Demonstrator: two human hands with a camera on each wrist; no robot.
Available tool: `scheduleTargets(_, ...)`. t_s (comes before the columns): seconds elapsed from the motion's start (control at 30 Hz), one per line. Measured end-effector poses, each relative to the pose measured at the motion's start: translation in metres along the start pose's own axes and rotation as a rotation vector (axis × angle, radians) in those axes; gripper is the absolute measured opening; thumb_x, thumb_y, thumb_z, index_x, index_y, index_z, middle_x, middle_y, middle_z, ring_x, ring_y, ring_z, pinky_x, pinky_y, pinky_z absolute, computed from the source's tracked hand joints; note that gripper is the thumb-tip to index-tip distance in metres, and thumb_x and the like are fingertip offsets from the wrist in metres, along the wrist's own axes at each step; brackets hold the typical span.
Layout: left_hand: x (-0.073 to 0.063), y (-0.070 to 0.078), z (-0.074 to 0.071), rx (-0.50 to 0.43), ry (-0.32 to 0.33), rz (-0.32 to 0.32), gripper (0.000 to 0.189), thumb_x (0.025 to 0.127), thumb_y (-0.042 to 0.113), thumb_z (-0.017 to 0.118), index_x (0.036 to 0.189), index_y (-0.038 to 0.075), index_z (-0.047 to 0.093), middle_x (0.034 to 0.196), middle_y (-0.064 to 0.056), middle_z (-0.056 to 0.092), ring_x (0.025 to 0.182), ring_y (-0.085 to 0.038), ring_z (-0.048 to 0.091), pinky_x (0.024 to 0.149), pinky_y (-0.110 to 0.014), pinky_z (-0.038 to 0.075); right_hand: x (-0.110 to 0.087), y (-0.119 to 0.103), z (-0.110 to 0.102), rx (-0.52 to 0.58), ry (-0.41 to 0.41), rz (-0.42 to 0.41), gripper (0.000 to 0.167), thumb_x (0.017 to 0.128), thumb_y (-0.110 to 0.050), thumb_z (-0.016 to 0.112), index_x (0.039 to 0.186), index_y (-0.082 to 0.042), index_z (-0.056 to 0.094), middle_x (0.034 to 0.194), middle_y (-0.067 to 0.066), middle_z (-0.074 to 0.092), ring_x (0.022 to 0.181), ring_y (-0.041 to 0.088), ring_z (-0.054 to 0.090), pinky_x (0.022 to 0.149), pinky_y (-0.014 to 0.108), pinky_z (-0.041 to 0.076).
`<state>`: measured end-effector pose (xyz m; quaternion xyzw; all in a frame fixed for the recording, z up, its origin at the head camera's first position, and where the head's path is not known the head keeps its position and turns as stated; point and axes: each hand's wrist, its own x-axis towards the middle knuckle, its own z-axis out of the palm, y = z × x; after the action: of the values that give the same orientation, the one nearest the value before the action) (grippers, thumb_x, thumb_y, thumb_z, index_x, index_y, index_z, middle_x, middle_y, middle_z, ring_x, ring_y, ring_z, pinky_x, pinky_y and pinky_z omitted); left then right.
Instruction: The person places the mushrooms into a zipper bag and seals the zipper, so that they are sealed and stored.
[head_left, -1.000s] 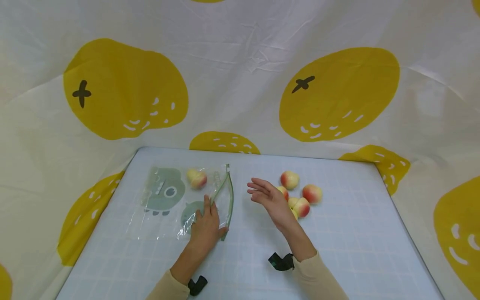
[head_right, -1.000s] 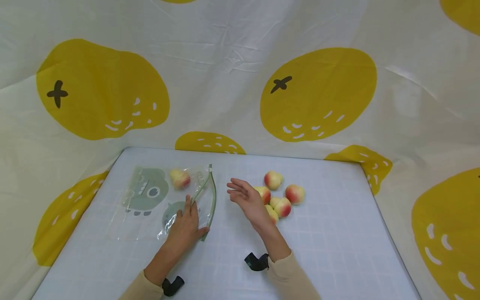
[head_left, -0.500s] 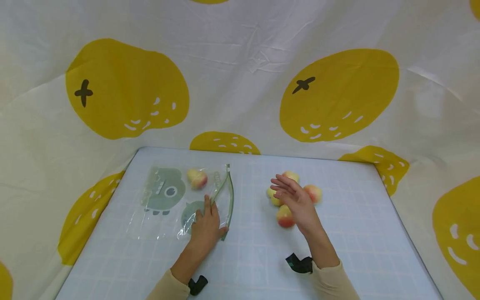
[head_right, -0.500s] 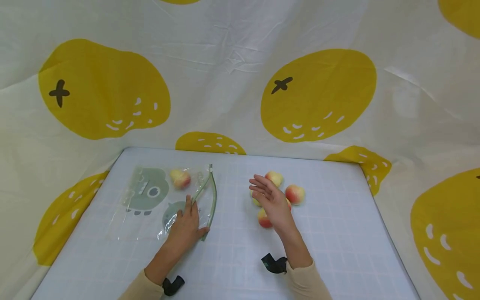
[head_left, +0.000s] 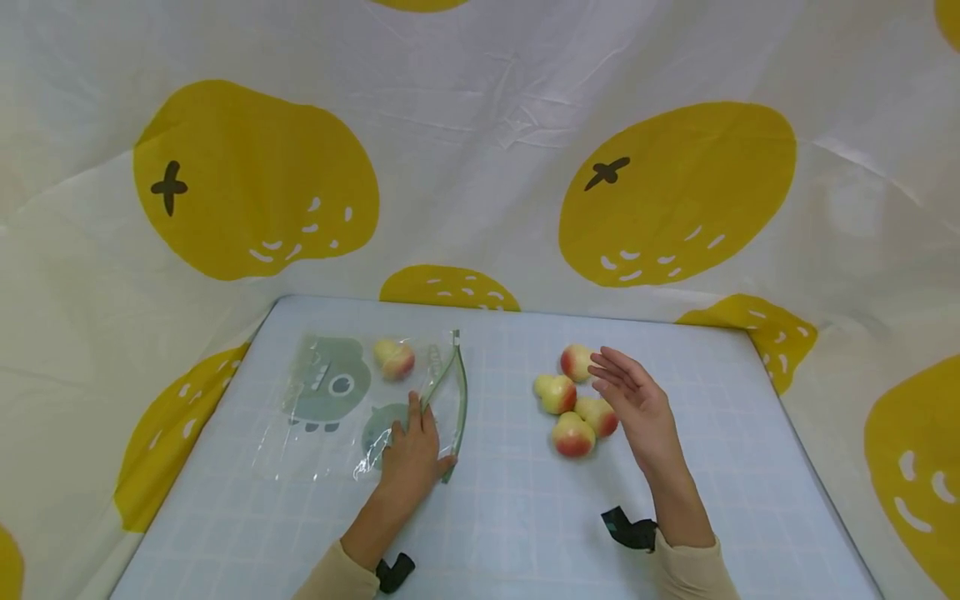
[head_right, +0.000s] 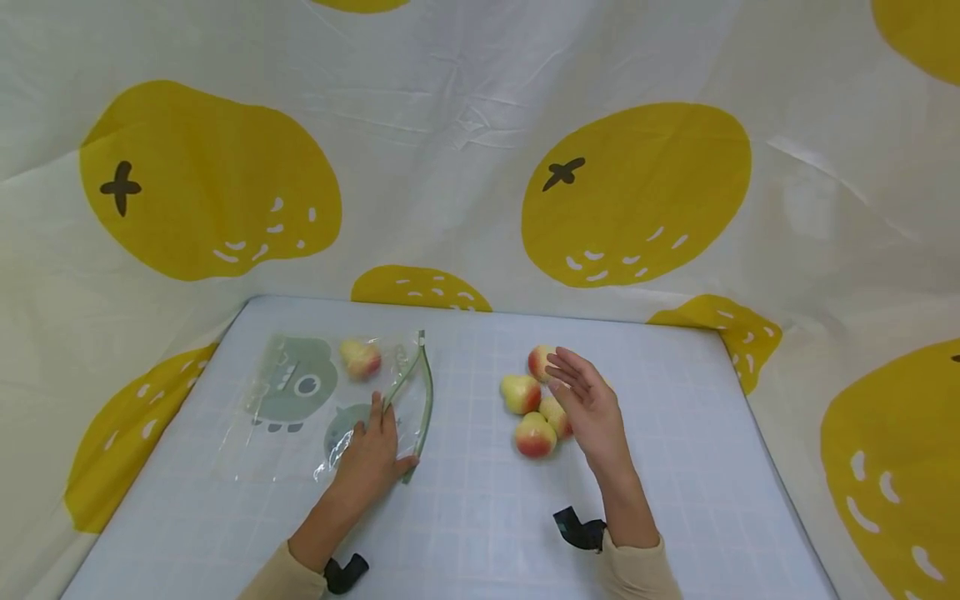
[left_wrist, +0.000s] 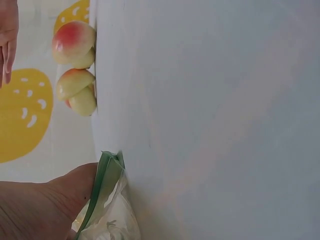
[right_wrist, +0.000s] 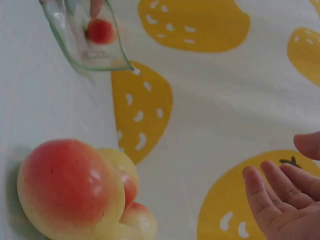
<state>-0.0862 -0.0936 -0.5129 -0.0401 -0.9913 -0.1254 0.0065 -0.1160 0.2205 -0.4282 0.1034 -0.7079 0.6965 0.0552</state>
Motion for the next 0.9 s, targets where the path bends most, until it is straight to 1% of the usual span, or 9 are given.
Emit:
scheduleTargets(0.1, -0.001, 0.0, 0.0, 0.013, 0.005, 0.006, 0.098, 0.075, 0.039, 0.088, 0.143, -0.013, 0.039, 0.155, -0.034, 0.026, 0.112, -0.056, 0.053, 0.072, -0.057, 0.056, 0.0, 0.003, -0.012, -0.046, 0.055, -0.019, 0.046, 0.101, -0.004, 0.059, 0.145, -0.003, 0.048, 0.14, 0.023, 0.053, 0.124, 0.023, 0.056, 0.098, 0.023, 0.046)
scheduleTargets(0.27, 0.0, 0.0, -0.001, 0.01, 0.012, 0.014, 0.097, 0.075, 0.038, 0.089, 0.142, -0.014, 0.04, 0.154, -0.034, 0.027, 0.111, -0.057, 0.054, 0.071, -0.057, 0.057, 0.004, 0.011, -0.031, -0.14, 0.189, -0.015, 0.045, 0.099, -0.004, 0.061, 0.143, -0.004, 0.052, 0.138, 0.021, 0.055, 0.121, 0.022, 0.057, 0.096, 0.019, 0.046)
scheduleTargets(0.4, 0.0, -0.001, -0.001, 0.007, 0.014, 0.01, 0.098, 0.075, 0.038, 0.089, 0.142, -0.014, 0.04, 0.154, -0.034, 0.028, 0.111, -0.056, 0.054, 0.071, -0.057, 0.057, 0.01, 0.024, -0.045, -0.218, 0.274, 0.04, 0.047, 0.098, -0.006, 0.064, 0.143, -0.007, 0.053, 0.138, 0.018, 0.057, 0.122, 0.022, 0.057, 0.094, 0.016, 0.045)
scheduleTargets(0.5, 0.0, -0.001, 0.0, 0.001, 0.013, 0.006, 0.098, 0.075, 0.038, 0.089, 0.142, -0.014, 0.04, 0.154, -0.034, 0.027, 0.111, -0.056, 0.054, 0.07, -0.057, 0.057, 0.014, 0.038, -0.053, -0.256, 0.312, 0.108, 0.049, 0.097, -0.008, 0.065, 0.144, -0.006, 0.052, 0.14, 0.016, 0.056, 0.124, 0.025, 0.054, 0.092, 0.013, 0.045)
scheduleTargets(0.57, 0.0, -0.001, 0.0, -0.006, 0.006, 0.0, 0.098, 0.075, 0.038, 0.089, 0.142, -0.014, 0.04, 0.154, -0.034, 0.027, 0.112, -0.057, 0.053, 0.07, -0.057, 0.056, 0.016, 0.048, -0.059, -0.277, 0.312, 0.17, 0.052, 0.097, -0.012, 0.067, 0.146, -0.005, 0.049, 0.143, 0.016, 0.052, 0.129, 0.028, 0.049, 0.093, 0.014, 0.044)
scheduleTargets(0.63, 0.0, -0.001, 0.0, -0.015, -0.007, -0.008, 0.098, 0.075, 0.037, 0.089, 0.142, -0.013, 0.039, 0.155, -0.034, 0.026, 0.114, -0.057, 0.052, 0.071, -0.058, 0.056, 0.018, 0.058, -0.065, -0.31, 0.294, 0.24, 0.058, 0.097, -0.017, 0.068, 0.148, -0.004, 0.045, 0.148, 0.016, 0.047, 0.134, 0.03, 0.044, 0.1, 0.022, 0.043)
scheduleTargets(0.73, 0.001, 0.0, 0.0, -0.017, -0.025, -0.017, 0.097, 0.076, 0.038, 0.088, 0.143, -0.013, 0.039, 0.156, -0.033, 0.024, 0.116, -0.058, 0.051, 0.072, -0.059, 0.055, 0.019, 0.069, -0.073, -0.357, 0.228, 0.336, 0.069, 0.097, -0.026, 0.069, 0.154, -0.006, 0.036, 0.156, 0.017, 0.036, 0.141, 0.036, 0.033, 0.111, 0.043, 0.036)
scheduleTargets(0.8, 0.001, 0.001, 0.0, -0.015, -0.032, -0.02, 0.098, 0.076, 0.038, 0.088, 0.143, -0.013, 0.038, 0.156, -0.033, 0.024, 0.117, -0.057, 0.051, 0.073, -0.059, 0.055, 0.019, 0.074, -0.075, -0.369, 0.187, 0.388, 0.076, 0.096, -0.031, 0.069, 0.157, -0.008, 0.03, 0.159, 0.017, 0.03, 0.144, 0.038, 0.026, 0.113, 0.055, 0.028)
scheduleTargets(0.9, 0.001, 0.001, 0.0, -0.02, -0.035, -0.024, 0.098, 0.076, 0.039, 0.088, 0.144, -0.013, 0.038, 0.156, -0.032, 0.024, 0.117, -0.057, 0.05, 0.073, -0.06, 0.055, 0.021, 0.079, -0.077, -0.372, 0.143, 0.437, 0.082, 0.095, -0.037, 0.069, 0.159, -0.009, 0.024, 0.162, 0.016, 0.024, 0.146, 0.039, 0.021, 0.114, 0.059, 0.023)
